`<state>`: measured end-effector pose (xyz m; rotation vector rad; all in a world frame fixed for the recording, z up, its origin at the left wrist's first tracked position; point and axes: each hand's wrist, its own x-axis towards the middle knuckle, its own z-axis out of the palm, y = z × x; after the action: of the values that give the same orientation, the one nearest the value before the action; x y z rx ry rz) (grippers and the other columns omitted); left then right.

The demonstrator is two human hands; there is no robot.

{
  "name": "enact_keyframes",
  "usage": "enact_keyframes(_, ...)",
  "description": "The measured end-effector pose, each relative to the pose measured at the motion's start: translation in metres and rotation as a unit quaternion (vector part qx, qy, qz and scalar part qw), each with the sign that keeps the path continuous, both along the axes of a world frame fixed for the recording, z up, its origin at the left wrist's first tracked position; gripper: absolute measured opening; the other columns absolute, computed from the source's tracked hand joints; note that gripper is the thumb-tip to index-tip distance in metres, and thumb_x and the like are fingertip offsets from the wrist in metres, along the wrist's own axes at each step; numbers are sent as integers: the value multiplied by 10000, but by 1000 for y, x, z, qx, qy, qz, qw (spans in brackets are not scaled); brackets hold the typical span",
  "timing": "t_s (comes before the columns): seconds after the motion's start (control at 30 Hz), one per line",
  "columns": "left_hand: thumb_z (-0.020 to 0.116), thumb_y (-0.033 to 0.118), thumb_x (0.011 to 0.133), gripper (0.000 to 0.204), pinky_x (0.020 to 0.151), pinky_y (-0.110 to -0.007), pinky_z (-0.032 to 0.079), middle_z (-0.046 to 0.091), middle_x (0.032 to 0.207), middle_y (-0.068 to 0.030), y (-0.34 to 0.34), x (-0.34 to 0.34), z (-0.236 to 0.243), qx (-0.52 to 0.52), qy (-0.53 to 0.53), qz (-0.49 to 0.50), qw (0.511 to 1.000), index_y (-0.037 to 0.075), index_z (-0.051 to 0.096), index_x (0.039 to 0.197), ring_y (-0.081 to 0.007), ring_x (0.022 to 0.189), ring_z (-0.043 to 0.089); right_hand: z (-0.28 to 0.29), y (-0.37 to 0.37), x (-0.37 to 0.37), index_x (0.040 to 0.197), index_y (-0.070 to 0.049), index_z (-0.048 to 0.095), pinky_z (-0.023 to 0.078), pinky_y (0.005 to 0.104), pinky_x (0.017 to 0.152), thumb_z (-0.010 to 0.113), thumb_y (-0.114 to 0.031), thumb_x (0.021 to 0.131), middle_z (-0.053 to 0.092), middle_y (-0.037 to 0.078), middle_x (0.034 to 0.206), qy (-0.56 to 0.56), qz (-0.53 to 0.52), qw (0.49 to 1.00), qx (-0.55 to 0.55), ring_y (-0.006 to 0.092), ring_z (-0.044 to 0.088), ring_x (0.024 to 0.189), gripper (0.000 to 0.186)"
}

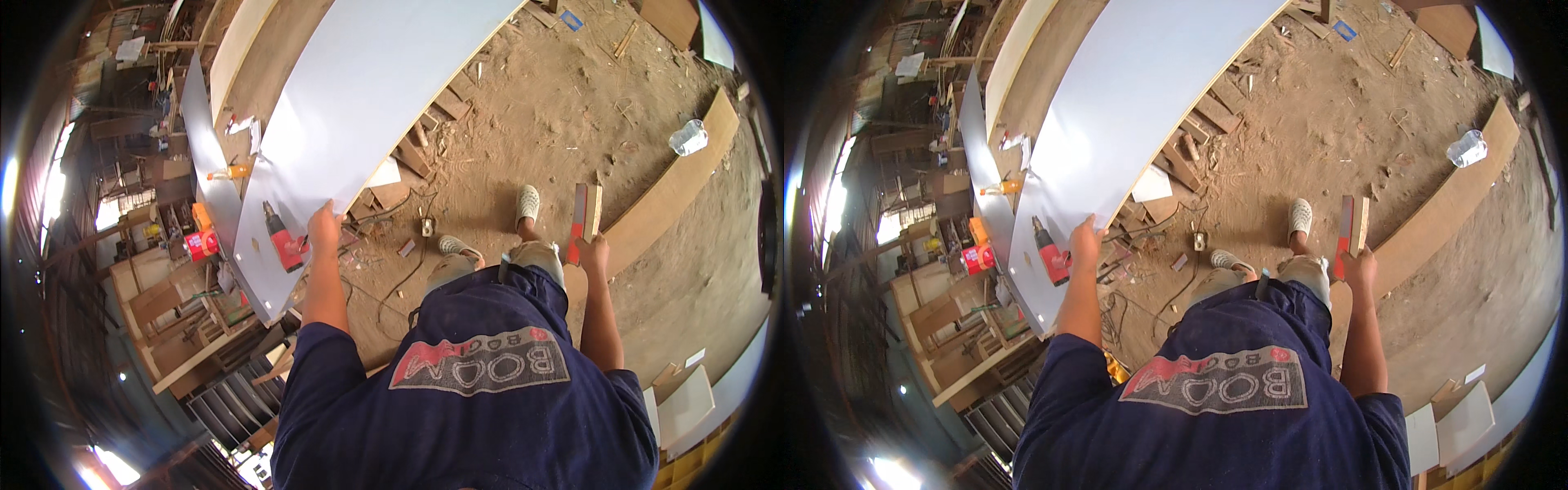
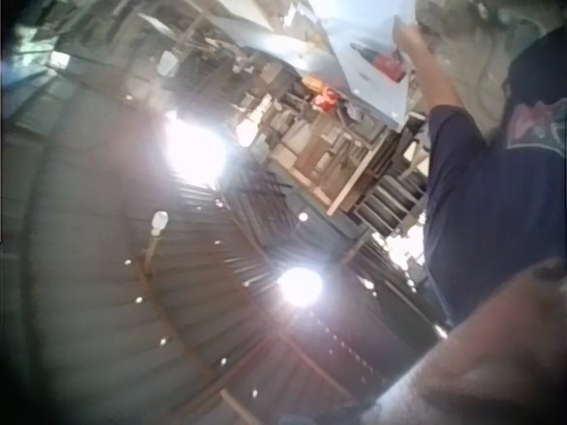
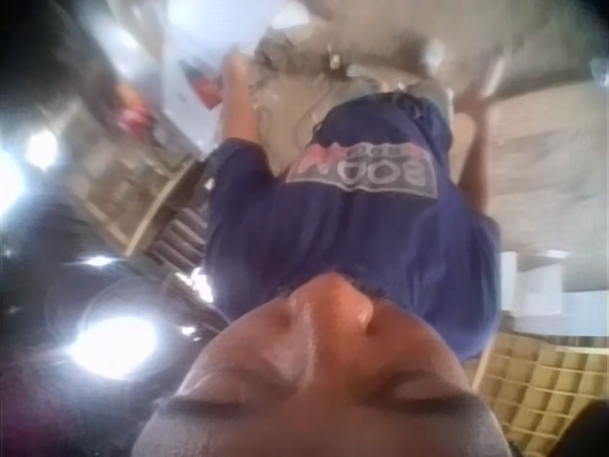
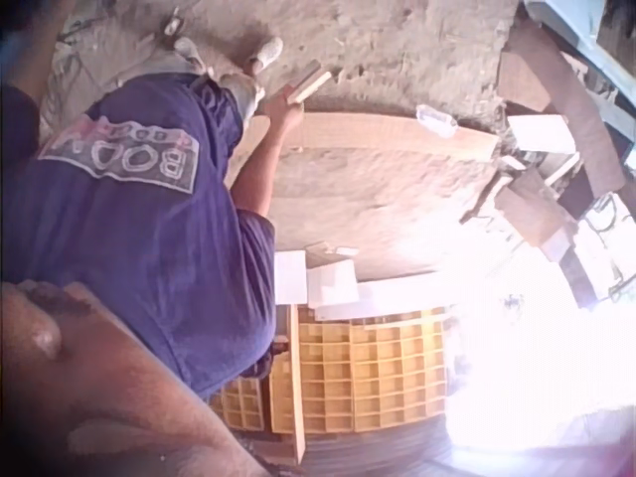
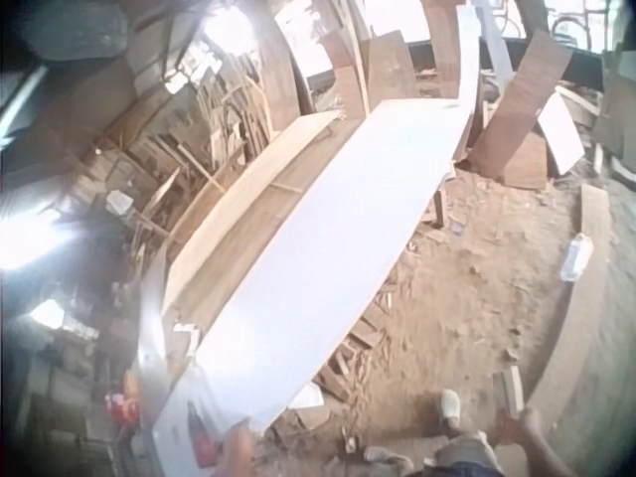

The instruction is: The person uses a heat gun and a wooden block to smooth a white laminate sheet onto a wooden panel, then applies glue from a bottle to the edge of the panel.

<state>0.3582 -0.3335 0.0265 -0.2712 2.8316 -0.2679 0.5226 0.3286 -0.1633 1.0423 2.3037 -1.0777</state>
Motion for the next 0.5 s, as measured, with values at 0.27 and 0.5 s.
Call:
enact_keyframes(0.27,856,350,886,580,839,-502,592,777,1027,-240,-25,-7,14,30,-58,-95,993,41,713,1356,-411,971,753,32,-97,-33,1091,50,748,586,464,840,853,-316,829,785,246,947,17,39,999,-14,393,782,923,462)
enact_keyframes(0.5,852,362,877,513,858,-464,613,788,1121,-195,-52,6,10,78,50,-196,976,42,752,1266,-367,1016,764,48,-221,6,1083,76,745,589,476,855,876,-395,837,785,280,985,48,46,998,-16,408,784,953,548)
